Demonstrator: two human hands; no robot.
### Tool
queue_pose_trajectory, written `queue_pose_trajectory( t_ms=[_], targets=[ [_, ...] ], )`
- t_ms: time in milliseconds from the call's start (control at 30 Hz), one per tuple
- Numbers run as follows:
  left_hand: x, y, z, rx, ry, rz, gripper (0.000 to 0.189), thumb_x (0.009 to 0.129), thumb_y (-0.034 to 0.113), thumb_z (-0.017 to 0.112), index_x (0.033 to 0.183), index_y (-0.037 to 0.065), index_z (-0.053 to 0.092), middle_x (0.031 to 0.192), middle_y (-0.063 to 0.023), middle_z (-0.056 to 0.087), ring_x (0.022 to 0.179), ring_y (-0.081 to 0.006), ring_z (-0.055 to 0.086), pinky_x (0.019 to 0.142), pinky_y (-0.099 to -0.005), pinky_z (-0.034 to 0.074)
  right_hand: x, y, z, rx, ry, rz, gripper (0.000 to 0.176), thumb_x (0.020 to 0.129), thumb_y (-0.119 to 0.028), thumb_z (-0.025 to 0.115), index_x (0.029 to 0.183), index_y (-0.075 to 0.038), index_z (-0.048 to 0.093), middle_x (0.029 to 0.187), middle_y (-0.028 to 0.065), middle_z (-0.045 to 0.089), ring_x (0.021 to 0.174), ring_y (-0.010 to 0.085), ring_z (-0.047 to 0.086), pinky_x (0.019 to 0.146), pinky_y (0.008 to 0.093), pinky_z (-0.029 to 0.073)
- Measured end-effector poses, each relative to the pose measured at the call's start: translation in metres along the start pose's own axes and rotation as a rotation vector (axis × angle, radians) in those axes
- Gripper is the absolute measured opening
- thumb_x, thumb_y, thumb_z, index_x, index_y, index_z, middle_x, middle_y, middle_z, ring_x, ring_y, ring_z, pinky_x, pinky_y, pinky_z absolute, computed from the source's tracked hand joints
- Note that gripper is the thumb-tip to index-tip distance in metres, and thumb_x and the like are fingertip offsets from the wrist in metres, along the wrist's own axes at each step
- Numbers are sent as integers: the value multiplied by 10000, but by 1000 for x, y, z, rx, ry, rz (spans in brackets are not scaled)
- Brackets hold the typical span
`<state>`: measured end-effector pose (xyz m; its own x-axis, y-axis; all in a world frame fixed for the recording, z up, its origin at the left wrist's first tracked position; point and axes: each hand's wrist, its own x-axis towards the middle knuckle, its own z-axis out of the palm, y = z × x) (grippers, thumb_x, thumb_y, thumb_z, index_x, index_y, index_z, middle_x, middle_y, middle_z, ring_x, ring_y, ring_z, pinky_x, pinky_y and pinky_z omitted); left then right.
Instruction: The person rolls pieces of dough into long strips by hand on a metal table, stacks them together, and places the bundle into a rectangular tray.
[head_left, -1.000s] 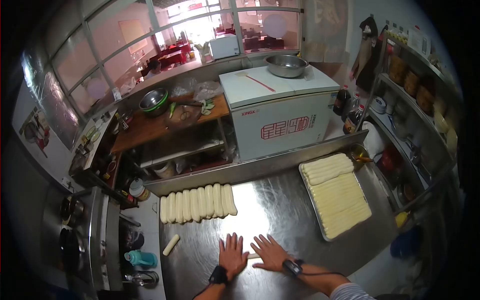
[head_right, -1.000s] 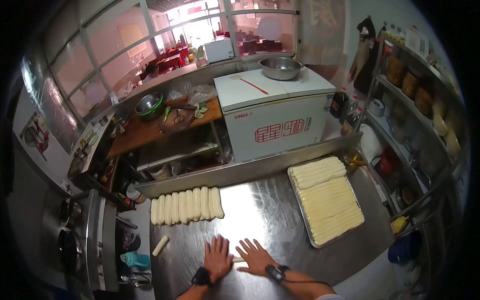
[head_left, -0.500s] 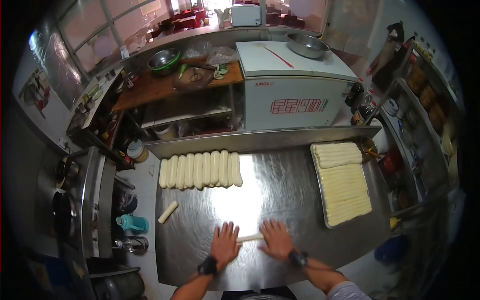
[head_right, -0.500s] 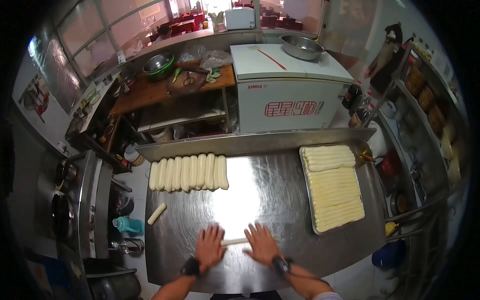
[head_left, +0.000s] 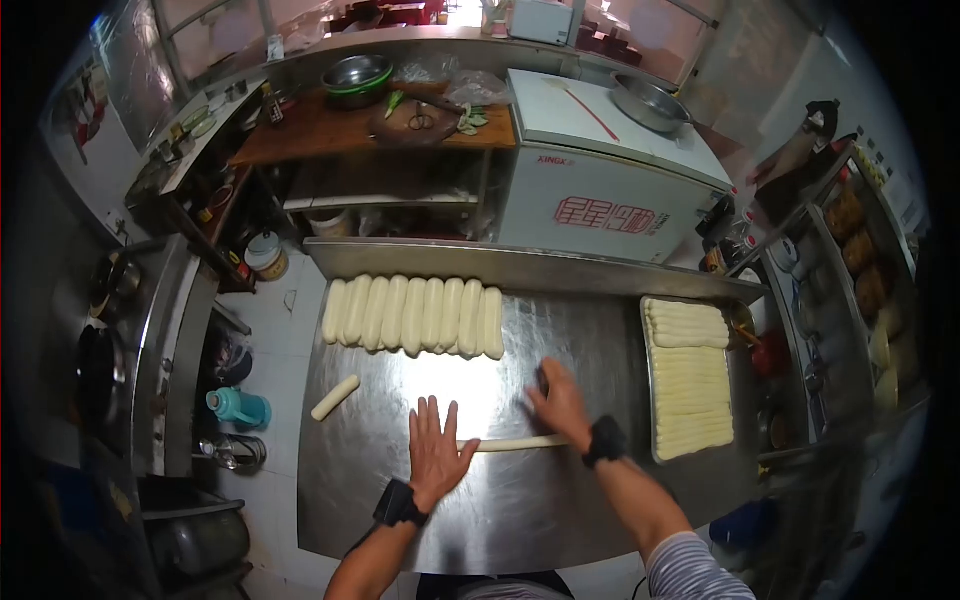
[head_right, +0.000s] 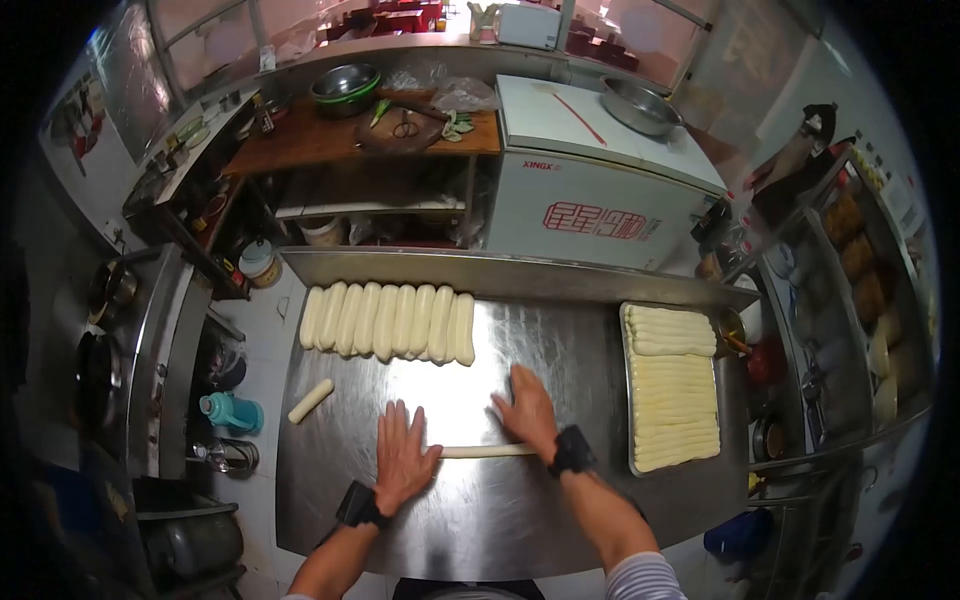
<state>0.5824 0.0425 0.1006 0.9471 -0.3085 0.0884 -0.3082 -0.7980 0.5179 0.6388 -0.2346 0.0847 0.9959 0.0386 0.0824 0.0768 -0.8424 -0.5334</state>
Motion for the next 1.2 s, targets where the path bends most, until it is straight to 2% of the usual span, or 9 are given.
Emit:
queue_pose_trajectory(
  t_ms=[200,300,467,567,767,867,1000,1133,1200],
  targets=[
    [-91,-1,-30,-82,-38,23,734,908,447,733,1440,-30,562,1477,-398,448,1444,-623,319,1205,-696,227,164,-24,21,310,85,244,535,914,-303,762,1218,126,666,1130,273,730,1062,418,708,941,431,548],
    [-109,-14,-37,-75,-50,-1,715,893,452,738,1406,-21,586,1445,-378,480,1425,-628,340,1183,-721,236,200,-29,49,657,80,466,345,873,-261,818,964,59,727,915,131,741,853,207,709,745,377,553],
    [-97,-27,-39,-161,20,1,693,897,420,727,1402,-32,580,1434,-375,483,1413,-631,346,1179,-713,246,192,-43,61,687,77,569,257,828,-166,841,917,40,716,864,130,732,798,218,697,699,395,544],
    [-75,-26,-32,-276,86,55,731,908,314,734,1471,-83,491,1486,-377,437,1443,-601,324,1207,-640,270,151,-72,49,356,335,284,273,773,-167,830,880,-15,630,886,156,657,836,335,630,807,444,525],
    [-44,5,-17,-259,237,66,784,959,238,722,1549,-102,335,1579,-366,337,1478,-540,312,1224,-602,272,-34,-141,-11,700,159,164,343,968,-100,727,1291,-33,635,1028,50,709,971,130,662,864,290,535],
    [-66,22,-8,-183,195,166,752,930,163,737,1532,-89,363,1473,-321,477,1352,-487,486,1131,-558,397,-119,-126,-17,1020,-75,514,396,924,-38,775,1295,-23,640,1097,44,695,992,124,661,893,281,541],
    [-105,47,-4,-115,-141,258,639,870,91,741,1435,-81,495,1206,-246,629,1092,-397,628,931,-480,491,-199,-94,-31,1241,-65,548,382,910,-59,808,1262,-18,665,1138,39,688,1022,125,668,907,279,547],
    [-149,73,24,-30,-208,431,608,933,169,712,1438,-90,495,1359,-306,572,1279,-463,563,1107,-534,431,-260,-51,-45,808,-169,478,318,865,-82,842,1160,-51,728,1116,67,687,1096,185,668,953,344,552],
    [-163,83,40,139,-326,460,616,982,234,675,1461,-97,474,1514,-342,463,1438,-496,434,1207,-592,318,-278,-26,-34,275,-154,107,365,825,-192,865,1146,-69,742,1140,96,675,1177,290,639,1047,439,497]
  ],
)
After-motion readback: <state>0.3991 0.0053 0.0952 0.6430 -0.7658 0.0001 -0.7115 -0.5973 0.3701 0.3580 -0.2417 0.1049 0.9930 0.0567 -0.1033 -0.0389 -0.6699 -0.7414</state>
